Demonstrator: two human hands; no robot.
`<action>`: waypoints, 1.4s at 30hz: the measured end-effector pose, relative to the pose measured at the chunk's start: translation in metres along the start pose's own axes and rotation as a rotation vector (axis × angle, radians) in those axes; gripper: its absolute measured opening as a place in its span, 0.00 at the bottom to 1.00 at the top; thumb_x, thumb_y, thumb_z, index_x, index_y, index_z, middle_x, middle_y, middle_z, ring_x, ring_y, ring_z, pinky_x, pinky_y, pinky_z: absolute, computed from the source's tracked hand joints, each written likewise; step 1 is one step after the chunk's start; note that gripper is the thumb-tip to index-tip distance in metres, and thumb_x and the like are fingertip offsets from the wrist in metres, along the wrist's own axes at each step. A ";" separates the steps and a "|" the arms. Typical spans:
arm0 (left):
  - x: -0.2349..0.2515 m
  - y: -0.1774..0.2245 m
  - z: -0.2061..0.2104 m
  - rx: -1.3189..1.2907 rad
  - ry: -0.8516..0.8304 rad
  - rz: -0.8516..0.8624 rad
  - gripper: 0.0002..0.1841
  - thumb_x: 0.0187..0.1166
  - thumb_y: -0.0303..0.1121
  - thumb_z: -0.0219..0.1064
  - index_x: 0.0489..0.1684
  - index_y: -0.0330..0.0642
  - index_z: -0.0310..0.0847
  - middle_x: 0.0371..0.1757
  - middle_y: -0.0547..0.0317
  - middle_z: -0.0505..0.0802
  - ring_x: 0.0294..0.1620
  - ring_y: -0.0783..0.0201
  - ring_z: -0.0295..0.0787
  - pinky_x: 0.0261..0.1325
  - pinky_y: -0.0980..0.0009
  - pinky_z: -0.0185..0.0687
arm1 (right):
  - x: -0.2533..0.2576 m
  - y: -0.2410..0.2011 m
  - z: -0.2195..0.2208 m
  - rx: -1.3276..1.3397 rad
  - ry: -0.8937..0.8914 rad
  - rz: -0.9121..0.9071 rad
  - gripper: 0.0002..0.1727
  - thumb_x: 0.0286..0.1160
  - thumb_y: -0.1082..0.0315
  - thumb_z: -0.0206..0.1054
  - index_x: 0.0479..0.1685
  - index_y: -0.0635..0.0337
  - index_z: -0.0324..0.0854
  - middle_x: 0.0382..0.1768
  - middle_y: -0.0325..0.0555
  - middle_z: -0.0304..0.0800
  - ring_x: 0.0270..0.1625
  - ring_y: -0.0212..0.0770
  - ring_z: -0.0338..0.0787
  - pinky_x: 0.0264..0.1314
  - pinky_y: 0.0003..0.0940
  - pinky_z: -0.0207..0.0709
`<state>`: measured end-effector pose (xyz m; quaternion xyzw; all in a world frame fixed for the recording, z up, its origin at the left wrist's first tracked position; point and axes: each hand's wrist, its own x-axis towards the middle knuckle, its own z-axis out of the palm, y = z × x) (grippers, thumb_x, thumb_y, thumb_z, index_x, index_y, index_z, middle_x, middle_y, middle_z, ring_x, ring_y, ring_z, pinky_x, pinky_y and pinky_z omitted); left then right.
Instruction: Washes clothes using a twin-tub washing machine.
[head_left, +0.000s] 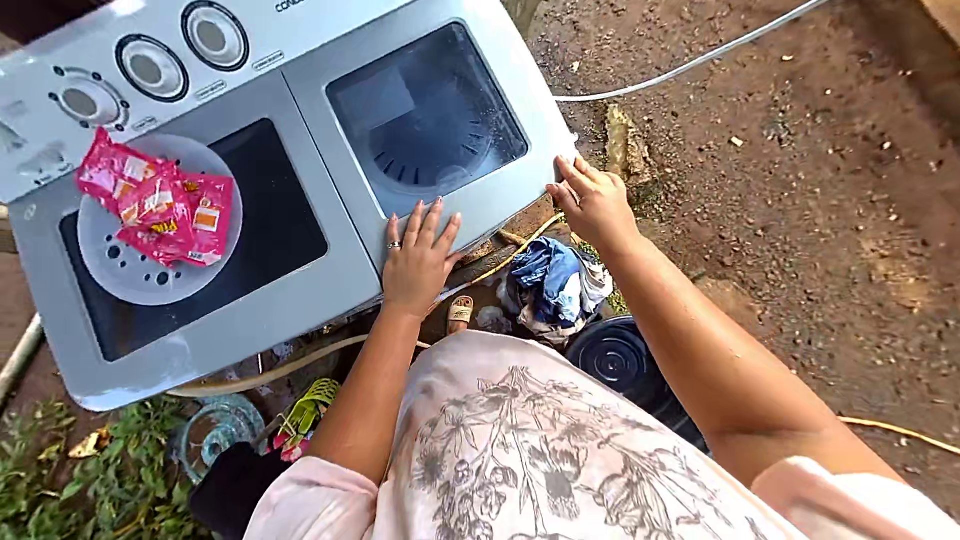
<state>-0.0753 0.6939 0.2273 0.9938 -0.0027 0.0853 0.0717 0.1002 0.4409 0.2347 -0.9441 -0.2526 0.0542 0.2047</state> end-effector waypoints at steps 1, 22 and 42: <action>0.000 0.000 -0.001 0.003 -0.003 0.004 0.29 0.83 0.55 0.64 0.84 0.60 0.75 0.89 0.52 0.72 0.91 0.44 0.62 0.87 0.30 0.48 | 0.000 -0.001 0.000 0.011 0.009 0.004 0.33 0.93 0.44 0.49 0.88 0.52 0.69 0.85 0.58 0.71 0.85 0.60 0.74 0.87 0.67 0.55; 0.005 0.001 -0.003 0.057 -0.009 0.051 0.37 0.83 0.66 0.53 0.83 0.51 0.76 0.86 0.41 0.76 0.88 0.36 0.65 0.85 0.28 0.51 | -0.153 0.138 0.053 0.424 -0.080 0.767 0.27 0.94 0.52 0.51 0.80 0.59 0.76 0.73 0.65 0.83 0.77 0.67 0.80 0.79 0.72 0.67; -0.015 0.202 0.244 -0.345 -0.853 -0.201 0.23 0.81 0.42 0.67 0.66 0.34 0.85 0.83 0.35 0.76 0.87 0.34 0.66 0.86 0.37 0.58 | -0.292 0.362 0.257 0.827 -0.328 1.370 0.35 0.90 0.55 0.59 0.91 0.62 0.59 0.86 0.63 0.68 0.88 0.59 0.68 0.90 0.57 0.59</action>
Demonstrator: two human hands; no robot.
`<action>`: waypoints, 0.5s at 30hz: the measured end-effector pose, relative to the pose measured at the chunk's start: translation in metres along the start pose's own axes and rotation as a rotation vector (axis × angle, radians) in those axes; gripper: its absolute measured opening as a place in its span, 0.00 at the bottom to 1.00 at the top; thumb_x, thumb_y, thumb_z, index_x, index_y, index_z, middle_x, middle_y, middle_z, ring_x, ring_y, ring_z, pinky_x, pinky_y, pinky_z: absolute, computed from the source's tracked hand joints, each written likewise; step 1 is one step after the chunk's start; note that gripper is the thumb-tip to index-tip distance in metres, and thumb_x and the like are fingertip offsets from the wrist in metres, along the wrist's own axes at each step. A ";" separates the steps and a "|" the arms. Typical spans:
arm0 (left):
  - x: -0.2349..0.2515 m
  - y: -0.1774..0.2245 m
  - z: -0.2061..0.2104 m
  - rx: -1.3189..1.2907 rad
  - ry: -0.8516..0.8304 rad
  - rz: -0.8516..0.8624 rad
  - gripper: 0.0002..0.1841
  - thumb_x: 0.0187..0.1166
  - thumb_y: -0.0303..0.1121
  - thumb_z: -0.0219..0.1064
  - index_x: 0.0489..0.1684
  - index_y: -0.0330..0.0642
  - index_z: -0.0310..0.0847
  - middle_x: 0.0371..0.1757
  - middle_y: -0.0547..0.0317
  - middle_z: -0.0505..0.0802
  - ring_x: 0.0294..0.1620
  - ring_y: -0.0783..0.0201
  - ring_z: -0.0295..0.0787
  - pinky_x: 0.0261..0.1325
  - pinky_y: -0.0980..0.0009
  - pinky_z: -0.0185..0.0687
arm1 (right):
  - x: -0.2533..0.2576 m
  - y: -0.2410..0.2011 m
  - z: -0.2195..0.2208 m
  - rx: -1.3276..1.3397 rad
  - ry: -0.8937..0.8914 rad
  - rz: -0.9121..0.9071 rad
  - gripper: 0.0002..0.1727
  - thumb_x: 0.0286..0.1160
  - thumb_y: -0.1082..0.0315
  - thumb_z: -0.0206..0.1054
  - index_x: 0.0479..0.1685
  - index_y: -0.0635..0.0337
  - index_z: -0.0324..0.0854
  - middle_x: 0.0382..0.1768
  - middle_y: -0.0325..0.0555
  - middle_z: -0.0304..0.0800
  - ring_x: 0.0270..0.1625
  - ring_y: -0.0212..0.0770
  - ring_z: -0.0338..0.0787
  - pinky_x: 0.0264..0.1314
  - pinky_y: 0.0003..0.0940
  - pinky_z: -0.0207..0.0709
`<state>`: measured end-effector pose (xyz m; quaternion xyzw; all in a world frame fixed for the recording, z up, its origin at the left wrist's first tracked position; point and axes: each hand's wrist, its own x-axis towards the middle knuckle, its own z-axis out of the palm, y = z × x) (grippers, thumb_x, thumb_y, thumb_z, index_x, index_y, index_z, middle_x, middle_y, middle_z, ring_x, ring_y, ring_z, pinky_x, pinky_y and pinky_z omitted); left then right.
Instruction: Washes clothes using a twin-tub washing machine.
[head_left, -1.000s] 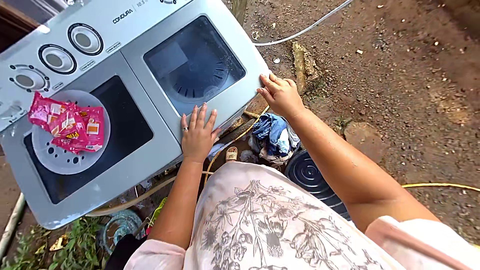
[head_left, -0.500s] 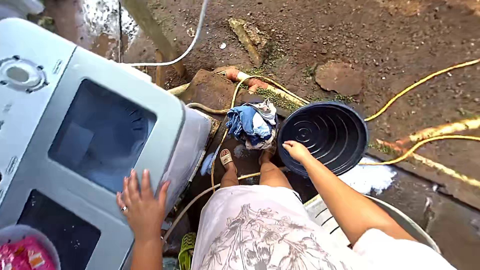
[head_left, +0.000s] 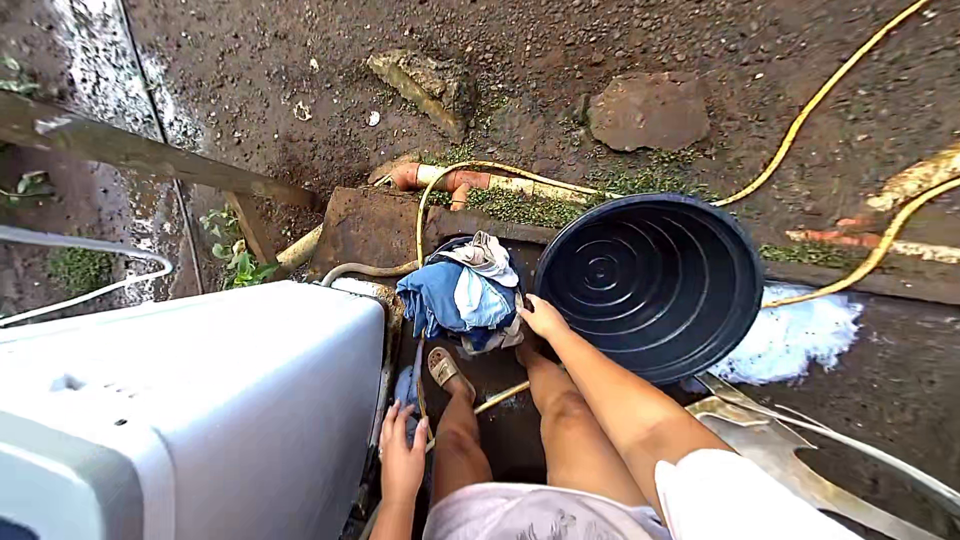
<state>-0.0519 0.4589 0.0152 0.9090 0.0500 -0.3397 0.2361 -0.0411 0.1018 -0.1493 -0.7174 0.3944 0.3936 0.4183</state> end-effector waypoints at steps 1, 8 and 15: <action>0.028 -0.007 0.026 -0.033 -0.078 -0.115 0.26 0.83 0.44 0.68 0.71 0.33 0.82 0.85 0.36 0.75 0.88 0.37 0.65 0.88 0.40 0.58 | 0.021 -0.008 -0.005 -0.011 0.028 -0.012 0.36 0.89 0.56 0.59 0.92 0.64 0.57 0.87 0.63 0.65 0.89 0.59 0.66 0.91 0.56 0.58; 0.217 -0.012 0.169 -0.718 -0.060 -0.836 0.25 0.85 0.32 0.62 0.80 0.32 0.67 0.69 0.33 0.83 0.66 0.42 0.81 0.64 0.43 0.77 | 0.142 -0.042 -0.022 -0.153 -0.024 0.159 0.40 0.84 0.64 0.61 0.94 0.65 0.47 0.83 0.66 0.71 0.85 0.61 0.73 0.86 0.58 0.66; 0.261 -0.015 0.181 -0.571 -0.065 -0.867 0.15 0.90 0.32 0.54 0.58 0.26 0.78 0.51 0.38 0.86 0.46 0.49 0.83 0.48 0.52 0.81 | 0.184 -0.029 -0.013 -0.060 -0.154 0.212 0.25 0.85 0.60 0.61 0.77 0.64 0.77 0.77 0.64 0.79 0.82 0.60 0.75 0.83 0.62 0.66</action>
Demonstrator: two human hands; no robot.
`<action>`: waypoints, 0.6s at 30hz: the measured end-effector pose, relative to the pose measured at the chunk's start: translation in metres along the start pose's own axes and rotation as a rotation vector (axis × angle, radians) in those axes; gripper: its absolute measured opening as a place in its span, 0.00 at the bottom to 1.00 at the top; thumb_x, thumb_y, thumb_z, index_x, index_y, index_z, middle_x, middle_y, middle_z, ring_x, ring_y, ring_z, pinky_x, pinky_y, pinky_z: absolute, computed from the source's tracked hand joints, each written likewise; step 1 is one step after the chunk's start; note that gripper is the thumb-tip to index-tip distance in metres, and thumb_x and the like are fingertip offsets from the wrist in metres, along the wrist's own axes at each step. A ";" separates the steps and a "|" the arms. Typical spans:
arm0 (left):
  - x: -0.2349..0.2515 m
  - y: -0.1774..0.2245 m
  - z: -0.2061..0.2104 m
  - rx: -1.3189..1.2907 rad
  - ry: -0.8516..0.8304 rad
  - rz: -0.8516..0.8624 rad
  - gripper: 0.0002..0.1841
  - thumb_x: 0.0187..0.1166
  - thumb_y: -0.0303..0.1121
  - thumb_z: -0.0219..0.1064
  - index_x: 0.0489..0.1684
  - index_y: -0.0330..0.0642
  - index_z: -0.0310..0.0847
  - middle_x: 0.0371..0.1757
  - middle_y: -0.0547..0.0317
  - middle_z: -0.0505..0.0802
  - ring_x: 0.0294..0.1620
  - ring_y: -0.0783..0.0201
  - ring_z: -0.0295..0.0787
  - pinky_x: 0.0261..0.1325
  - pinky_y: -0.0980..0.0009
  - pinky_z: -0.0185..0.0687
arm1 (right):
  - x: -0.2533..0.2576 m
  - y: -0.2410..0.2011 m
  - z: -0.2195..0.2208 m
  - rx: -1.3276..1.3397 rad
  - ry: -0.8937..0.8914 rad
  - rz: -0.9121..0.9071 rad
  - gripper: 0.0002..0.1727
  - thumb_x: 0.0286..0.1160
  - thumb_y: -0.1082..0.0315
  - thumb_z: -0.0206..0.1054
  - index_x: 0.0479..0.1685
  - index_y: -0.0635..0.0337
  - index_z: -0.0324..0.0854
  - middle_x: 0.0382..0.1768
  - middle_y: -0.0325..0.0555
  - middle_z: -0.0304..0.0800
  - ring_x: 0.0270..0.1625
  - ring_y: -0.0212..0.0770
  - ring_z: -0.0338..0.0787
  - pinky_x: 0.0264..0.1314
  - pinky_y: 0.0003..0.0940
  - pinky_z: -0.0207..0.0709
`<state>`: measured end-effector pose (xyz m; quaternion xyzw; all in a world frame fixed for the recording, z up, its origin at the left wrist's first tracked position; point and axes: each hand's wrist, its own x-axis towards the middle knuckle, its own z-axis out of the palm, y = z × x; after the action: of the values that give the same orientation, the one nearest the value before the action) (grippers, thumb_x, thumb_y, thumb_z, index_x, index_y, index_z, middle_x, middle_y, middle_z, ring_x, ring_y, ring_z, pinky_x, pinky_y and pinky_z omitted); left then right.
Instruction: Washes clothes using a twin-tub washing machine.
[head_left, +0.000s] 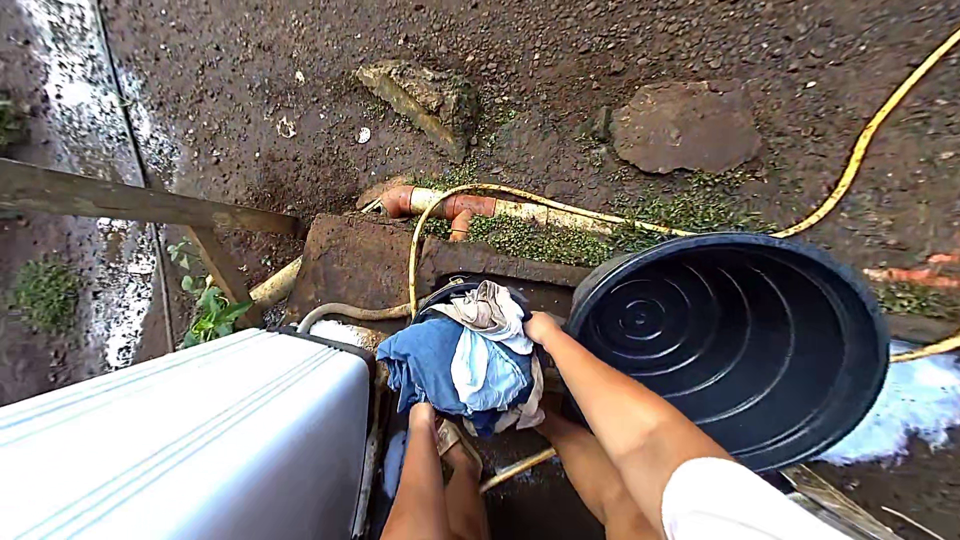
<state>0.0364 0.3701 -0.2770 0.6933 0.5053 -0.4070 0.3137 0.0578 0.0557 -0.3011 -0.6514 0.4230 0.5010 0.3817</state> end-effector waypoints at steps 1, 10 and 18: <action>-0.013 0.012 -0.009 0.089 0.000 0.015 0.17 0.90 0.34 0.56 0.59 0.25 0.81 0.53 0.35 0.89 0.49 0.47 0.86 0.54 0.50 0.83 | -0.006 -0.004 -0.006 0.025 -0.001 -0.029 0.25 0.84 0.61 0.62 0.75 0.64 0.78 0.75 0.64 0.80 0.81 0.60 0.76 0.82 0.63 0.66; -0.254 0.090 -0.107 0.342 -0.109 0.348 0.20 0.83 0.35 0.66 0.60 0.22 0.80 0.50 0.35 0.93 0.51 0.48 0.94 0.61 0.52 0.88 | -0.200 0.039 -0.115 0.346 0.023 -0.240 0.21 0.78 0.67 0.71 0.66 0.69 0.82 0.61 0.68 0.88 0.68 0.62 0.85 0.74 0.64 0.73; -0.436 0.180 -0.106 0.500 -0.327 0.831 0.42 0.77 0.45 0.72 0.90 0.38 0.58 0.80 0.37 0.79 0.80 0.47 0.78 0.83 0.50 0.73 | -0.371 0.134 -0.204 0.933 0.412 -0.260 0.17 0.71 0.81 0.68 0.59 0.75 0.81 0.52 0.64 0.89 0.54 0.50 0.89 0.61 0.54 0.82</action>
<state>0.1652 0.2126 0.1616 0.8166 0.0187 -0.4596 0.3486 -0.0525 -0.1165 0.0930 -0.5445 0.5832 0.0695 0.5988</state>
